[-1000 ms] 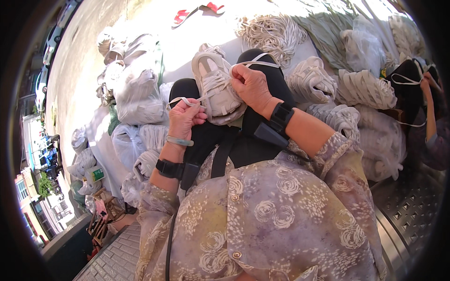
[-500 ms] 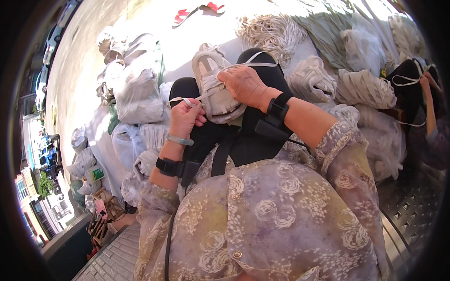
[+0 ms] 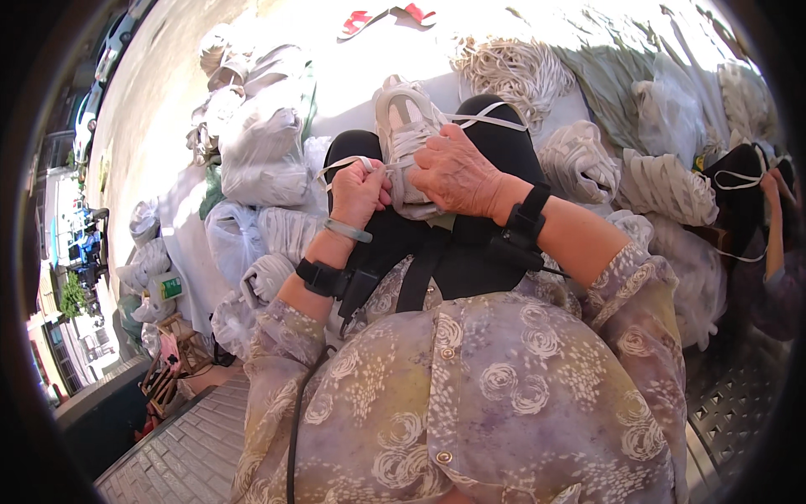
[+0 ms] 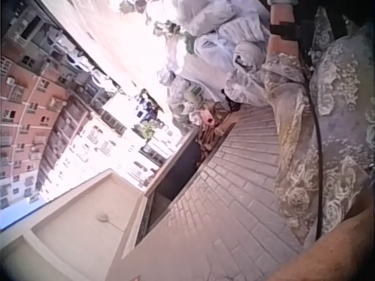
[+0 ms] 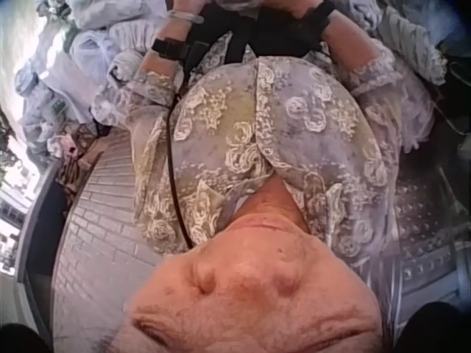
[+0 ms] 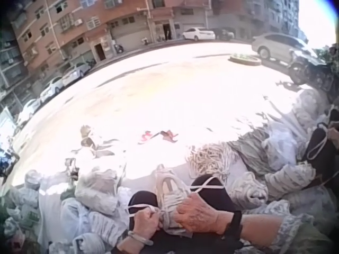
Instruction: Lacing new white sneakers while sitting on the ground.
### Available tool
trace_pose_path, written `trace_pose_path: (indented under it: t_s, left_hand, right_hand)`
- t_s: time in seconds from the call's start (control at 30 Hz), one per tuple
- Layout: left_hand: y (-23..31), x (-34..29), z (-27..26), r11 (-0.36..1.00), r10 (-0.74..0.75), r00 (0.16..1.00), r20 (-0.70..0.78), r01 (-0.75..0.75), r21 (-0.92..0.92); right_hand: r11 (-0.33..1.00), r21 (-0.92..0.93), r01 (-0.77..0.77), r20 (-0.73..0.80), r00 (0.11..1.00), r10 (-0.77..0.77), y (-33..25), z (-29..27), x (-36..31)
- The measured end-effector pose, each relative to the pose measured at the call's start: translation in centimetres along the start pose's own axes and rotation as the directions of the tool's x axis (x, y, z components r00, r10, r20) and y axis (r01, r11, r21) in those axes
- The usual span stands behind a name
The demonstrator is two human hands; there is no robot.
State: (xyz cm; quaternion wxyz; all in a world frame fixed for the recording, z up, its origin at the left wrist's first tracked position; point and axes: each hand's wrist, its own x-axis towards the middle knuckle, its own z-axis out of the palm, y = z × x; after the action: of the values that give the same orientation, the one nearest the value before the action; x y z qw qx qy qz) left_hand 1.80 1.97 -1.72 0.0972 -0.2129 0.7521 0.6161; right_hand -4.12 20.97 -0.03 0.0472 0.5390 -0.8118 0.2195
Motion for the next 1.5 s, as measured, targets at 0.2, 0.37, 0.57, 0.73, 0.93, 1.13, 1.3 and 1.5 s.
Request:
trace_pose_path:
  t_s: [0.2, 0.37, 0.57, 0.73, 0.93, 1.13, 1.3, 1.5]
  left_hand:
    - [-0.3, -0.1, 0.1, 0.996, 0.076, 0.997, -0.021, -0.076, 0.036]
    - [-0.3, 0.3, 0.2, 0.996, 0.078, 0.996, -0.048, -0.076, 0.048]
    - [-1.0, 1.2, 0.6, 0.98, 0.157, 0.986, -0.062, -0.148, 0.134]
    - [-1.2, 1.9, 0.4, 0.901, 0.298, 0.954, -0.023, -0.273, 0.338]
    - [1.0, 1.7, 1.4, 0.586, 0.42, 0.902, 0.097, -0.352, 0.73]
    - [1.8, -1.3, 0.4, 0.622, 0.36, 0.932, 0.043, -0.274, 0.733]
    - [1.1, -1.7, 1.2, 0.503, 0.619, 0.774, 0.132, -0.52, 0.691]
    - [0.9, -1.3, 1.1, 0.516, 0.42, 0.895, 0.151, -0.373, 0.771]
  right_hand:
    - [0.989, -0.138, 0.055, 0.007, 0.998, -0.055, 0.1, 1.1, 0.5]
    - [0.98, -0.199, 0.005, 0.009, 1.0, -0.004, 0.2, 1.2, 0.7]
    - [0.983, -0.175, -0.059, 0.028, 0.997, 0.065, 0.3, 1.4, 1.0]
    - [0.986, -0.143, -0.08, -0.006, 0.997, 0.08, 0.3, 1.6, 1.0]
    - [0.985, -0.1, -0.142, 0.003, 0.99, 0.143, 0.6, 1.9, 1.1]
    - [0.985, -0.05, -0.166, -0.032, 0.986, 0.164, 0.9, 2.2, 0.9]
    - [0.985, 0.006, -0.173, -0.058, 0.983, 0.173, 0.7, 2.0, 1.1]
    - [0.984, 0.006, -0.178, -0.05, 0.983, 0.178, 0.6, 1.8, 1.0]
